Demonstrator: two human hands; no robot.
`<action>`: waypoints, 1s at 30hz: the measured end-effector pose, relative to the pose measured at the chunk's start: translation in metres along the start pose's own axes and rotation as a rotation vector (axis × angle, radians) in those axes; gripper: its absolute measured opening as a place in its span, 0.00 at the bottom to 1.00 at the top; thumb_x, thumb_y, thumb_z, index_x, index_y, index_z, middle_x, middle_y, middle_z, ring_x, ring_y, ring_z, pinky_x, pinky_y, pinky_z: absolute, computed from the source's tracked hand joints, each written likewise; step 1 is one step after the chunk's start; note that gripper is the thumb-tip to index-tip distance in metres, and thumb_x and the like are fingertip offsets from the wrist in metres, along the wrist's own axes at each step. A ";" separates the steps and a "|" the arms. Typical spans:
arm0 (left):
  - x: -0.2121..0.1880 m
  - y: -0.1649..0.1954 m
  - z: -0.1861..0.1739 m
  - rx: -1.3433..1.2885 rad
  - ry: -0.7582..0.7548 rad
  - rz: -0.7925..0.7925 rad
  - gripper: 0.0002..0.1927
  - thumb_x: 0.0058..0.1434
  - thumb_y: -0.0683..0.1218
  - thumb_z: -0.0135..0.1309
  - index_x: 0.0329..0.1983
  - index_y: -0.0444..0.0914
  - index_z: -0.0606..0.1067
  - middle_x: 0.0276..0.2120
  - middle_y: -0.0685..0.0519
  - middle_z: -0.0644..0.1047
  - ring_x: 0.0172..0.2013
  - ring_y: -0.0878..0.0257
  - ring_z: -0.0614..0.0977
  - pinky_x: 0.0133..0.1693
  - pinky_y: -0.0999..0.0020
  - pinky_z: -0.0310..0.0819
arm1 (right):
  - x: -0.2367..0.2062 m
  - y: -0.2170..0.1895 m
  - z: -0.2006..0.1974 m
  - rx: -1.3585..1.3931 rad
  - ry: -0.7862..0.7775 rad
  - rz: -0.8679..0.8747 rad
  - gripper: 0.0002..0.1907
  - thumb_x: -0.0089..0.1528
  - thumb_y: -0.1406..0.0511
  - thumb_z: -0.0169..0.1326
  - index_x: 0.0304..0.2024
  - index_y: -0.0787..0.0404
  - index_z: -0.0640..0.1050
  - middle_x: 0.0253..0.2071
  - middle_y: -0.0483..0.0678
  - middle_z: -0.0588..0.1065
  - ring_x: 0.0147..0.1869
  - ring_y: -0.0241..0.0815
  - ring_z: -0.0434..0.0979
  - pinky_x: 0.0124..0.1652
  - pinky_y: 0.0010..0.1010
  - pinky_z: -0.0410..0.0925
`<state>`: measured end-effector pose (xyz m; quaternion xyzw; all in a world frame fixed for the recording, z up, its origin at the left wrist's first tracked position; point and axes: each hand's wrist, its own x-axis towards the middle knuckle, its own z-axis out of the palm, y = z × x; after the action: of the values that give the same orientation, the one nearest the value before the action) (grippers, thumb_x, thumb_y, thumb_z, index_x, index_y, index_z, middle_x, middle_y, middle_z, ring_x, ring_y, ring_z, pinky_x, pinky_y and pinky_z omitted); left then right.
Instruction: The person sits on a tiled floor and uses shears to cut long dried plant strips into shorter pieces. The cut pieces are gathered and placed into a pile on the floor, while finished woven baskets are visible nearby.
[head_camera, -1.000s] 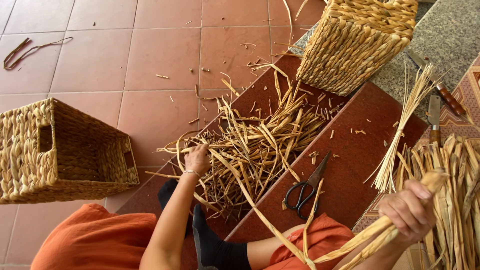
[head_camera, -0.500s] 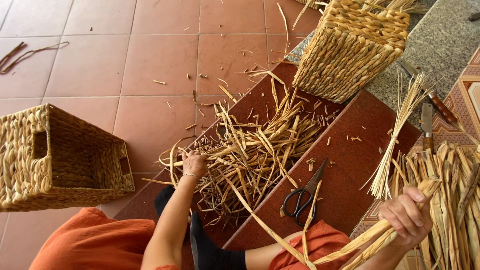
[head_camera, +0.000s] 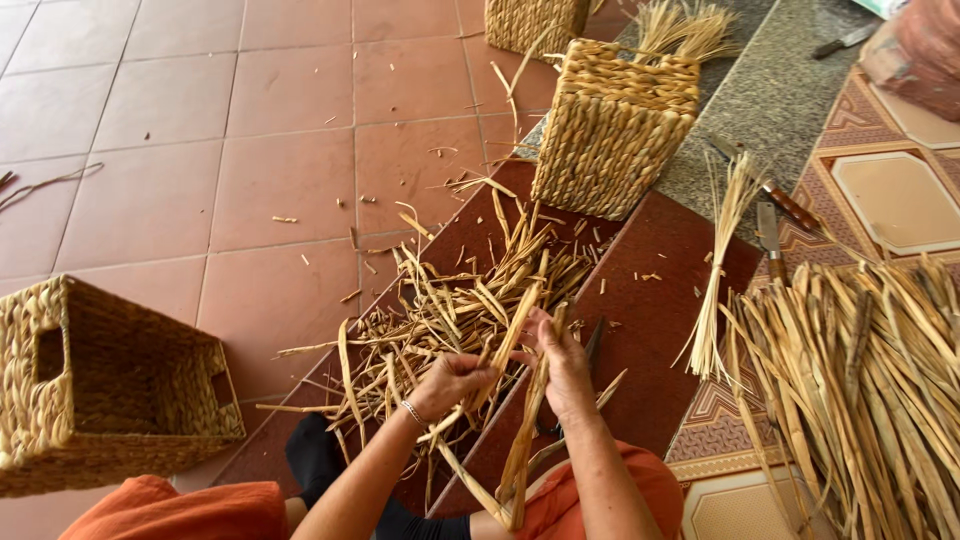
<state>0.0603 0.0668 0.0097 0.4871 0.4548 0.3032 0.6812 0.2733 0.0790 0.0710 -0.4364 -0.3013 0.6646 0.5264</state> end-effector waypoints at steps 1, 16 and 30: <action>0.000 0.000 0.006 0.011 -0.024 0.011 0.10 0.67 0.47 0.58 0.39 0.37 0.84 0.23 0.55 0.81 0.19 0.70 0.74 0.22 0.73 0.71 | -0.001 0.002 0.001 -0.015 -0.010 -0.016 0.19 0.62 0.53 0.53 0.50 0.54 0.79 0.40 0.42 0.84 0.47 0.38 0.82 0.43 0.35 0.77; 0.017 0.032 -0.006 0.158 0.132 0.163 0.21 0.72 0.55 0.47 0.58 0.40 0.79 0.46 0.53 0.84 0.41 0.69 0.81 0.42 0.69 0.80 | 0.013 0.020 -0.035 -0.104 -0.019 -0.049 0.12 0.68 0.56 0.54 0.43 0.56 0.80 0.26 0.40 0.74 0.25 0.31 0.70 0.26 0.28 0.69; 0.026 0.023 0.038 0.026 0.167 0.097 0.34 0.60 0.41 0.63 0.69 0.37 0.65 0.30 0.50 0.79 0.28 0.62 0.79 0.31 0.70 0.77 | 0.003 0.024 -0.017 -0.245 -0.002 0.024 0.11 0.60 0.60 0.65 0.40 0.58 0.82 0.27 0.40 0.75 0.27 0.30 0.70 0.26 0.25 0.69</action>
<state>0.1066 0.0821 0.0266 0.4905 0.4896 0.3695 0.6190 0.2777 0.0751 0.0425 -0.5004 -0.3754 0.6296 0.4608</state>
